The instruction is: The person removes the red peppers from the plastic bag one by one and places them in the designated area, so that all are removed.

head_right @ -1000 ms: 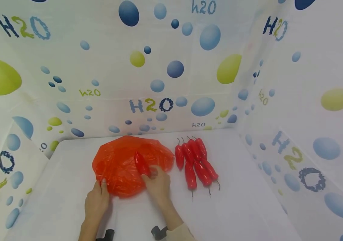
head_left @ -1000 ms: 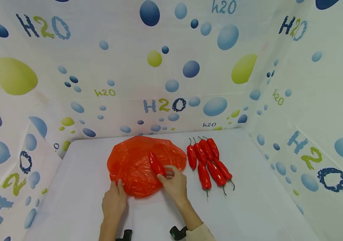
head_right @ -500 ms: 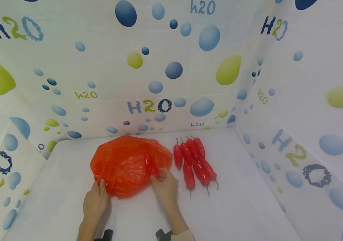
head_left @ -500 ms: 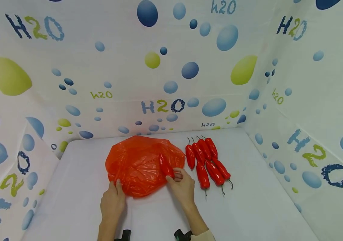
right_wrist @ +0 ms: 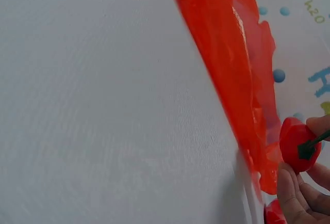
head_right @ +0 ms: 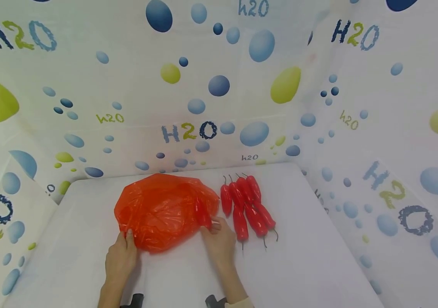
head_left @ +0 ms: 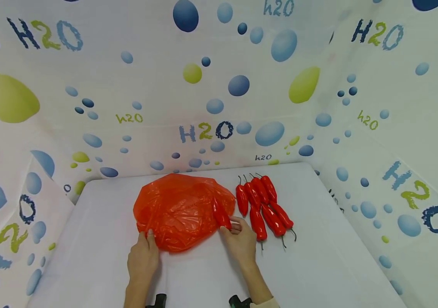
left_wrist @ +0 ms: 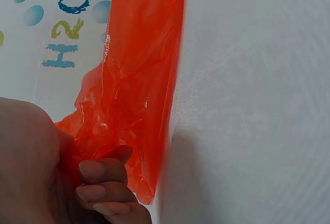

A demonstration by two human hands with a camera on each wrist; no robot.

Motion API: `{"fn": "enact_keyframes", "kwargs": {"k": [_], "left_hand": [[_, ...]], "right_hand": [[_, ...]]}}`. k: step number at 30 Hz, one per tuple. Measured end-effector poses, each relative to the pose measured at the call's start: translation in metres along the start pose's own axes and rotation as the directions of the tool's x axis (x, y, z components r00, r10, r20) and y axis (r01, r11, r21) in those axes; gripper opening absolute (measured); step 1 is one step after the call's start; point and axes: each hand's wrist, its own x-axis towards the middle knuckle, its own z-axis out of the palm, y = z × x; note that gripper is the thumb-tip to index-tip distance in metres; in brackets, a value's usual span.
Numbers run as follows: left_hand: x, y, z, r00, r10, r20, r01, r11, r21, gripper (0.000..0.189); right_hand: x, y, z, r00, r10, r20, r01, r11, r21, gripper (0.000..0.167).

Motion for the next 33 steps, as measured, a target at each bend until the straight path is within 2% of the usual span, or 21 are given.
{"fn": "enact_keyframes", "kwargs": {"k": [8, 21, 33], "left_hand": [[-0.004, 0.002, -0.002, 1.0, 0.002, 0.004, -0.002, 1.0, 0.0, 0.05], [-0.012, 0.005, -0.002, 1.0, -0.003, 0.017, 0.003, 1.0, -0.008, 0.051], [-0.019, 0.007, -0.002, 0.999, -0.018, 0.028, 0.018, 1.0, 0.002, 0.052]], "right_hand": [[-0.004, 0.004, -0.019, 0.999, 0.001, -0.046, -0.001, 1.0, -0.018, 0.039], [-0.012, 0.024, -0.041, 0.994, 0.071, -0.085, -0.075, 0.996, -0.047, 0.041], [-0.02, 0.035, -0.061, 0.986, 0.076, -0.146, -0.09, 0.992, -0.088, 0.04]]}}
